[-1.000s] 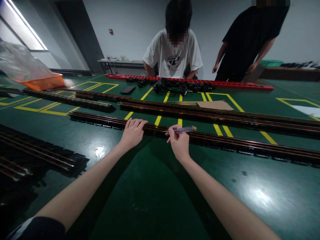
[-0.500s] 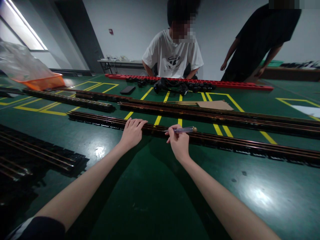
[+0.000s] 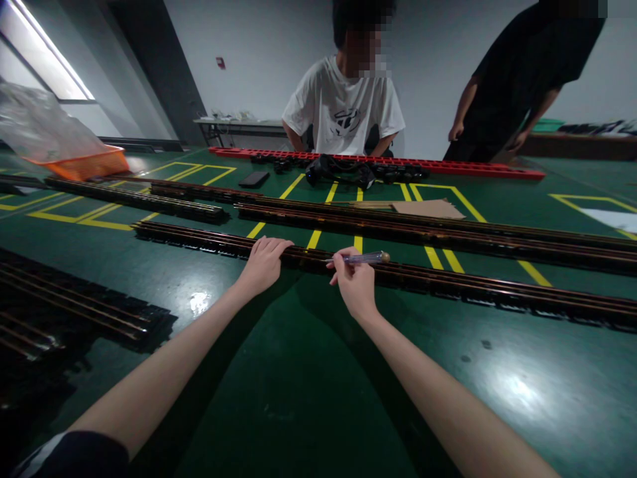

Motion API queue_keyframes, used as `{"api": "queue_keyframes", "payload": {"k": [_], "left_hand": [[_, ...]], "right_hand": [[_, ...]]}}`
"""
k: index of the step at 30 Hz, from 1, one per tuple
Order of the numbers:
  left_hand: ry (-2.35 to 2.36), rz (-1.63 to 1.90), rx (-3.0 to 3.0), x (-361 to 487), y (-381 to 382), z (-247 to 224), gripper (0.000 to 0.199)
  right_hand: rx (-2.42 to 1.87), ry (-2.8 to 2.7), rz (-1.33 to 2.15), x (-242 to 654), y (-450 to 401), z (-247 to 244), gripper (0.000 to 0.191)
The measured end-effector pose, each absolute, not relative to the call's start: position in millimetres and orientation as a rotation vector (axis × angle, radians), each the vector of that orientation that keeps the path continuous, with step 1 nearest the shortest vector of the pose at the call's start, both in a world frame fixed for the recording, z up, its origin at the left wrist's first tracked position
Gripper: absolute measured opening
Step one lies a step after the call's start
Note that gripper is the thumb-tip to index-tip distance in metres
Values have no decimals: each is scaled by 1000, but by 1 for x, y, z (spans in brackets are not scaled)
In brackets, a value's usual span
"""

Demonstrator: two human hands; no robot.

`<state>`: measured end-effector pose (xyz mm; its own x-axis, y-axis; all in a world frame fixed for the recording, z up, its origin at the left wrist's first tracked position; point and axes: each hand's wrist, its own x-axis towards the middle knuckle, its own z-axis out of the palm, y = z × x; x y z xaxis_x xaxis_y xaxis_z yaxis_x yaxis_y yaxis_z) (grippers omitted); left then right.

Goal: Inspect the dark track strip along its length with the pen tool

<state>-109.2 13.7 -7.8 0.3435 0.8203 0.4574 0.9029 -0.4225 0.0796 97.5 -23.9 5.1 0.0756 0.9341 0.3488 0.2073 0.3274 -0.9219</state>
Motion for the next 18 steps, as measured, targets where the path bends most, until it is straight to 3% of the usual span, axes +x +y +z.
{"api": "queue_keyframes", "payload": {"k": [9,18], "left_hand": [[-1607,-655,-2437,-107,12,-4,35],[-1592,-608,-2382,-106,13,-5,44]], "right_hand": [[-1141,-1432,754,99,-22,3,18],[-1150,-1420,794,100,-22,5,16]]}}
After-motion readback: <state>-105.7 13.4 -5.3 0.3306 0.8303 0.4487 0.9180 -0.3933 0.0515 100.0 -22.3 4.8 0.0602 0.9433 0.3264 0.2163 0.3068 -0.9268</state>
